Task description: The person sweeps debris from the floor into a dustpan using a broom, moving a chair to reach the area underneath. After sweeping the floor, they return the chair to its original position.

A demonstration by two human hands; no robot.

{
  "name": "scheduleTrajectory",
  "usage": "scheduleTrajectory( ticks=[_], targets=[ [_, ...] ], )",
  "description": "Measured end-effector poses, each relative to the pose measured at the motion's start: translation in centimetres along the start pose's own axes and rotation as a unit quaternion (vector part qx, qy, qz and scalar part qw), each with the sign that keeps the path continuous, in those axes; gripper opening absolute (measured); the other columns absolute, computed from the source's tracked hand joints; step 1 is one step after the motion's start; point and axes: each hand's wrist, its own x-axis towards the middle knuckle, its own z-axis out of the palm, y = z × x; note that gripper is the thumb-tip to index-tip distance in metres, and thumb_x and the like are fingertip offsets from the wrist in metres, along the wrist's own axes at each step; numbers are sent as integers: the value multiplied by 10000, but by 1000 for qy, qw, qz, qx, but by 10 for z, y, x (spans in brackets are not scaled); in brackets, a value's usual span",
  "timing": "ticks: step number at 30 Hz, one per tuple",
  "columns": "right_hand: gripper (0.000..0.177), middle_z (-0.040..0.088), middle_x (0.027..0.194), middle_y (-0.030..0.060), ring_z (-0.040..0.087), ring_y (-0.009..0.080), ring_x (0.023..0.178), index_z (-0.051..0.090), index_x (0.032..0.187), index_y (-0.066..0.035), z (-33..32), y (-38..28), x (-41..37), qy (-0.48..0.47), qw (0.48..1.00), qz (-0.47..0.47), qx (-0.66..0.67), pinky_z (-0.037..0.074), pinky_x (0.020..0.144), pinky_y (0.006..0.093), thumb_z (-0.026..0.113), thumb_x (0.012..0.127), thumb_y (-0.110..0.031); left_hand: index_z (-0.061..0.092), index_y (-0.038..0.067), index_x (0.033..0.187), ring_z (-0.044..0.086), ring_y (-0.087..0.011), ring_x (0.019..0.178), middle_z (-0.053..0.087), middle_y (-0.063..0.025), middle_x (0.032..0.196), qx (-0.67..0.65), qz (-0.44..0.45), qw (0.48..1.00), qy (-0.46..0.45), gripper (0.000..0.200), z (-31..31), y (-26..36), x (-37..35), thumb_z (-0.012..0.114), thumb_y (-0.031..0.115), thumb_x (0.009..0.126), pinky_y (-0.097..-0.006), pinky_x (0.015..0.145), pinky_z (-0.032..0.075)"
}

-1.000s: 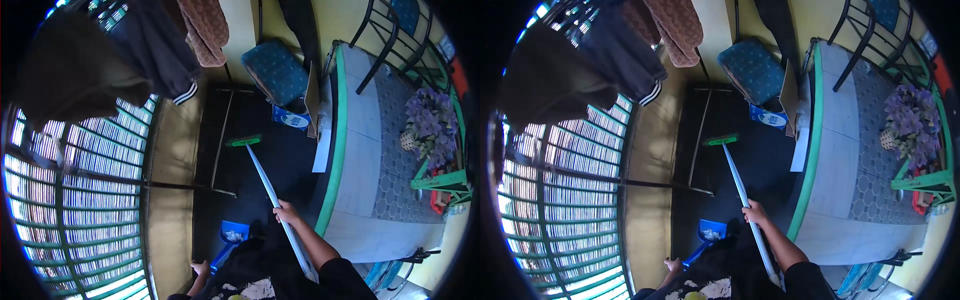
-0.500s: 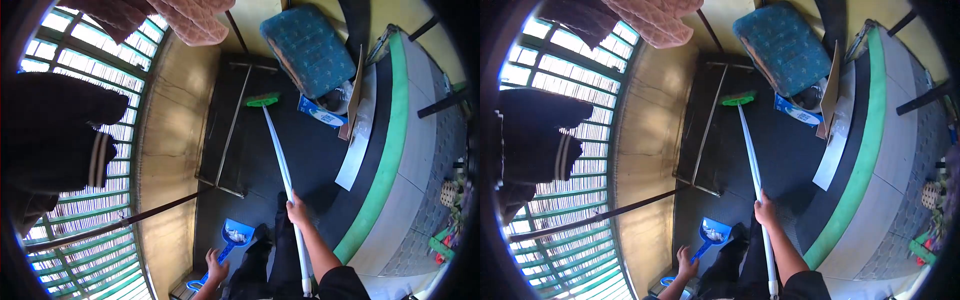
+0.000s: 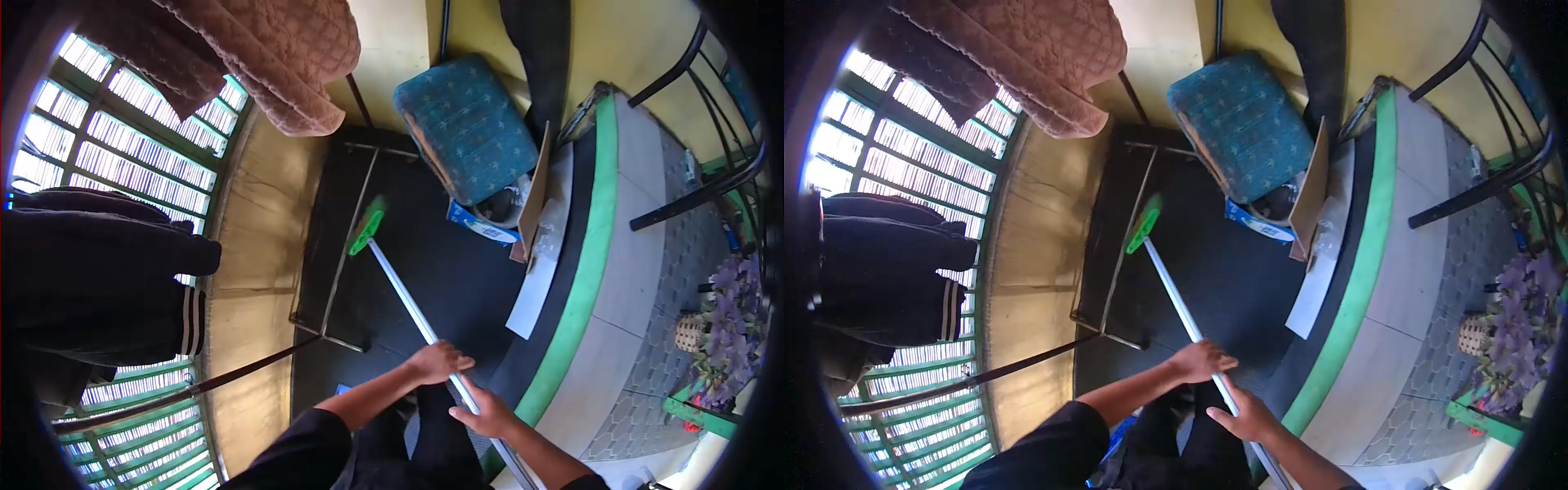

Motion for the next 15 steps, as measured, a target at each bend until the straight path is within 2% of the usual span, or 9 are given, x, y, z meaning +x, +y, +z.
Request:
scheduleTrajectory(
  ticks=[1,2,4,7,9,10,11,13,15],
  targets=[
    [683,530,1197,335,546,438,1104,390,1399,3,-12,-13,-2,-21,998,-42,36,444,926,441,652,862,-328,564,146,1114,638,-231,857,631,-34,876,-4,3,1000,30,308,-14,-8,-1,609,179,810,-377,824,472],
    [748,375,1380,308,422,392,1262,436,1397,-54,-35,-28,-16,-28,998,-61,19,353,1032,454,675,827,-476,581,132,1071,639,-234,828,634,-32,859,33,12,997,66,283,-32,-19,-2,615,184,796,-380,785,489],
    [744,259,1485,245,324,374,1350,491,1378,-117,-91,-74,-38,-65,983,-170,-7,278,1085,494,657,807,-564,599,114,996,641,-241,795,632,-32,813,48,1,992,115,248,-78,-43,-3,636,157,754,-382,738,506],
    [683,393,1418,211,347,328,1355,611,1232,-37,-132,-165,-63,-88,959,-213,166,249,1096,532,514,869,-607,598,101,913,638,-263,764,619,-40,750,-12,-18,988,151,226,-142,-79,8,666,77,699,-392,722,500],
    [759,467,1360,223,415,348,1317,669,1121,-42,-130,-206,-60,-4,962,-184,203,273,1081,558,420,850,-705,593,95,904,633,-275,748,610,-45,740,-4,-24,986,167,221,-172,-101,14,669,69,698,-397,702,496],
    [608,560,1258,208,497,354,1244,689,1009,-37,-116,-208,-55,86,940,-182,275,332,1061,551,572,842,-610,592,94,902,633,-275,743,607,-47,733,-4,-23,985,172,221,-186,-103,16,671,72,698,-396,698,497],
    [608,560,1258,208,497,354,1244,689,1009,-37,-104,-203,-47,84,939,-181,281,332,1061,551,572,842,-610,590,94,901,633,-275,737,605,-48,727,-5,-23,984,179,220,-194,-108,17,672,74,697,-394,694,498],
    [394,593,1072,136,578,322,1015,639,957,-93,-80,-185,-24,204,867,-386,240,403,981,540,613,843,-469,594,91,899,636,-269,727,598,-47,713,-4,-10,982,190,222,-205,-121,22,672,72,692,-390,682,498],
    [200,626,886,65,658,290,785,589,905,-149,-67,-178,1,305,750,-556,187,474,901,530,654,845,-328,597,87,897,639,-263,727,608,-49,722,-10,3,986,166,214,-214,-122,20,669,71,696,-388,678,499]
  ],
)
